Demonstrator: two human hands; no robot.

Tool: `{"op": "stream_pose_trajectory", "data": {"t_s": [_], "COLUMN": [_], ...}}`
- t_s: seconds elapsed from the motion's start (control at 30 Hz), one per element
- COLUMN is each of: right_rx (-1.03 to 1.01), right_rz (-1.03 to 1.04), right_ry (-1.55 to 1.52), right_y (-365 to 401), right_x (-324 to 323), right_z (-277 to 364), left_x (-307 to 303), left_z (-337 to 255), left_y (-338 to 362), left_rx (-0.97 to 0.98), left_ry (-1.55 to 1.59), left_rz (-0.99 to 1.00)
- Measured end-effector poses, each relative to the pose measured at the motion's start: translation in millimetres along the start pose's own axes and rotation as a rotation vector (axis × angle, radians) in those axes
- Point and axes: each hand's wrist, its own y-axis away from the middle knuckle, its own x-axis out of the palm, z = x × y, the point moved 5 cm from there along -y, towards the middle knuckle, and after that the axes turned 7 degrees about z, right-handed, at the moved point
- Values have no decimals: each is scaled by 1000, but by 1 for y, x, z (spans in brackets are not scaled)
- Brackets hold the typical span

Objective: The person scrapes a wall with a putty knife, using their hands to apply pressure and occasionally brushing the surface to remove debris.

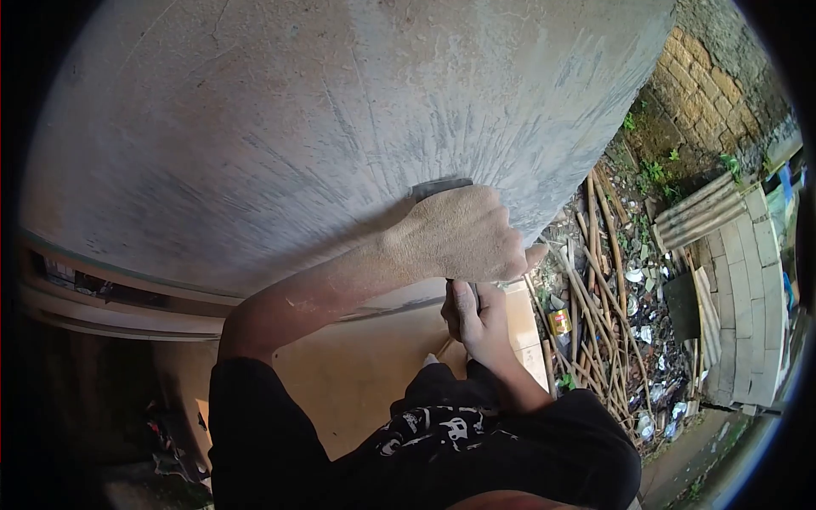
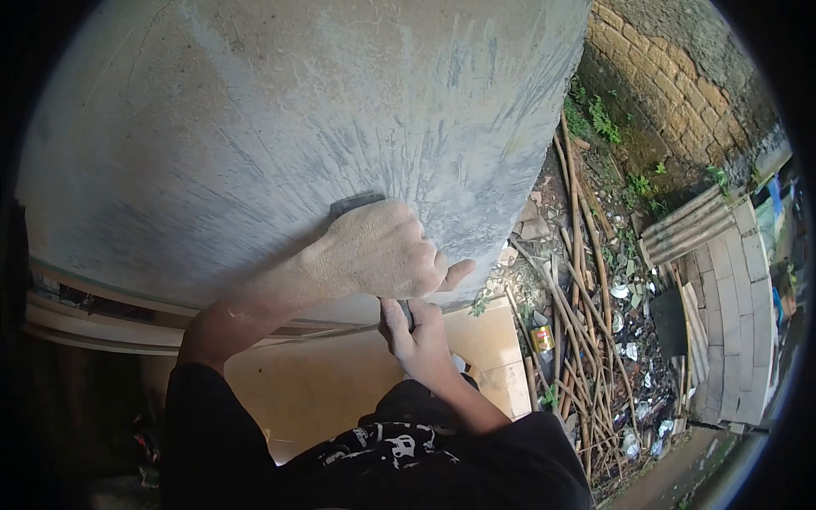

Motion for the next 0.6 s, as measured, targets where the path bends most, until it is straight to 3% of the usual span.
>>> {"op": "stream_pose_trajectory", "data": {"t_s": [0.17,0.27,0.43,0.6], "right_rx": [7,29,35,74], "right_rz": [2,-65,7,99], "right_ry": [-16,21,-61,-236], "right_y": [-4,7,9,-1], "right_x": [-1,-7,1,4], "right_z": [-25,-43,3,6], "left_x": [21,37,-1,-1], "left_z": [-5,-12,1,5], "left_y": [0,0,-2,-1], "left_rx": [-34,-56,-38,-73], "left_ry": [-61,83,46,2], "left_rz": [84,75,45,64]}}
